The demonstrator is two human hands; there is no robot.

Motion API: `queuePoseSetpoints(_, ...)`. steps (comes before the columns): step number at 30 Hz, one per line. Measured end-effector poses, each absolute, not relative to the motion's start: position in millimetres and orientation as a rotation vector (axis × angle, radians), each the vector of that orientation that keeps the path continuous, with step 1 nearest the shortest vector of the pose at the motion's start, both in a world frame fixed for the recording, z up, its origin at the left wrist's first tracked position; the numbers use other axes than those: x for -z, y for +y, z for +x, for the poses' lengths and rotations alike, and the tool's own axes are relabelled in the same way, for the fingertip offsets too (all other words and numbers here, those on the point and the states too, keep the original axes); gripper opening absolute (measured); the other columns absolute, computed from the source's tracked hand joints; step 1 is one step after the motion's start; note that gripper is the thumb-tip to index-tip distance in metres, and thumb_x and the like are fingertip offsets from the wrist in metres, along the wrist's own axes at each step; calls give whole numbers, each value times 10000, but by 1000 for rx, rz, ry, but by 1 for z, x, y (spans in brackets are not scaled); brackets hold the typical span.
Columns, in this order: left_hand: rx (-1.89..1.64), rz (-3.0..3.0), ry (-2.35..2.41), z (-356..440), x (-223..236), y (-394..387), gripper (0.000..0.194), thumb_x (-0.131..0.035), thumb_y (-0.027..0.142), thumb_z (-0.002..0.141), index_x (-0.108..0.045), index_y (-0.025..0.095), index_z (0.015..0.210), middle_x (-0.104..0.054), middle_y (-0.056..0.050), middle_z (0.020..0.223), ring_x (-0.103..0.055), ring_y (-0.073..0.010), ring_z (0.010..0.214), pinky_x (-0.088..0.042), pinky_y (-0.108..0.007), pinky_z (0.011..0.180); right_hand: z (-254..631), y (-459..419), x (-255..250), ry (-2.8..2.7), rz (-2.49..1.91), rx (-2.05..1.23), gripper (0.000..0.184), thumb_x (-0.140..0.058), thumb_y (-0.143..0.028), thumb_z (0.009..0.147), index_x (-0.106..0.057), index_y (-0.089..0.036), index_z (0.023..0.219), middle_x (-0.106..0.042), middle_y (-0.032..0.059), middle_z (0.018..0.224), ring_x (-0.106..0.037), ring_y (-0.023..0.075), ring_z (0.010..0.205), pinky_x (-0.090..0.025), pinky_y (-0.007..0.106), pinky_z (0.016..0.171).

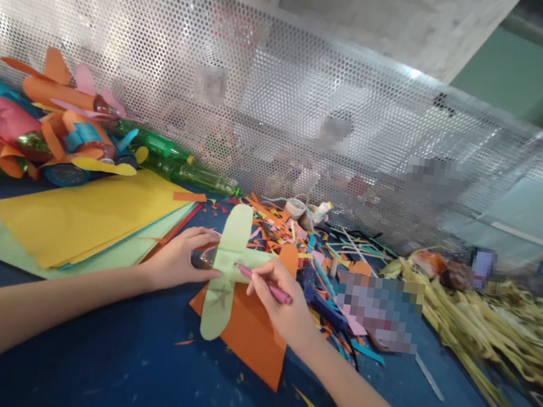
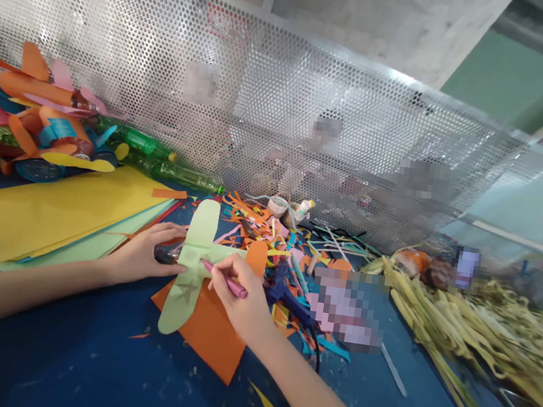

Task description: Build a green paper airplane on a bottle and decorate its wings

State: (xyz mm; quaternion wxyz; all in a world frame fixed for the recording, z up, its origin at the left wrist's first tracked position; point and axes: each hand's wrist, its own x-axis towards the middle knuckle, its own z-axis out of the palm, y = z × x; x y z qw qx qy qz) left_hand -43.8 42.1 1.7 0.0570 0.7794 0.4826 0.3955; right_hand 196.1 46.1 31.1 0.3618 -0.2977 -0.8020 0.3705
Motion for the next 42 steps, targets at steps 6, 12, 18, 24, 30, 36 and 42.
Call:
queuePoseSetpoints(6, -1189, 2368, 1478, -44, -2, 42, 491, -705, 433, 688, -557, 179, 1082, -582, -101, 1153, -525, -259, 1118, -427, -401, 974, 196, 45, -33, -2058, -786, -904, 127, -450, -282, 920, -471, -216, 813, -606, -8, 708, -581, 133, 662, -429, 262, 657)
queuePoseSetpoints(12, -1200, 2353, 1465, -44, -2, 42, 488, -703, 430, 684, -564, 190, 1086, -583, -96, 1166, -529, -261, 1122, -431, -407, 971, 197, 45, -35, -2048, -803, -895, 145, -443, -286, 922, -462, -211, 800, -597, -11, 688, -575, 128, 654, -426, 253, 655)
queuePoseSetpoints(18, -1211, 2355, 1454, -44, -1, 43, 482, -696, 436, 688, -566, 203, 1090, -583, -95, 1166, -532, -263, 1115, -439, -413, 959, 197, 46, -33, -2060, -785, -926, 129, -443, -306, 926, -471, -219, 836, -607, -4, 723, -591, 137, 690, -440, 271, 677)
queuePoseSetpoints(24, -1201, 2359, 1441, -44, -1, 43, 484, -708, 437, 686, -560, 187, 1073, -575, -102, 1157, -517, -256, 1127, -426, -402, 975, 196, 46, -32, -2069, -725, -985, 114, -435, -298, 931, -472, -227, 849, -606, 3, 744, -608, 151, 738, -461, 309, 746)
queuePoseSetpoints(30, -1187, 2349, 1451, -43, -3, 42, 485, -713, 420, 686, -549, 190, 1080, -571, -105, 1161, -513, -256, 1132, -416, -412, 982, 196, 45, -34, -2065, -769, -926, 137, -435, -307, 929, -473, -223, 828, -608, -5, 724, -593, 142, 689, -444, 283, 690)
queuePoseSetpoints(36, -1197, 2346, 1449, -43, -3, 41, 468, -708, 413, 688, -549, 196, 1072, -570, -101, 1161, -524, -261, 1113, -425, -418, 967, 197, 46, -34, -2057, -786, -920, 148, -436, -310, 928, -466, -216, 817, -603, -6, 710, -583, 136, 677, -434, 272, 672)
queuePoseSetpoints(42, -1201, 2350, 1438, -43, -3, 41, 462, -699, 423, 696, -550, 203, 1073, -571, -99, 1160, -520, -264, 1116, -422, -433, 967, 196, 46, -32, -2079, -740, -972, 103, -449, -305, 924, -481, -228, 862, -618, 5, 752, -608, 150, 726, -458, 303, 704)
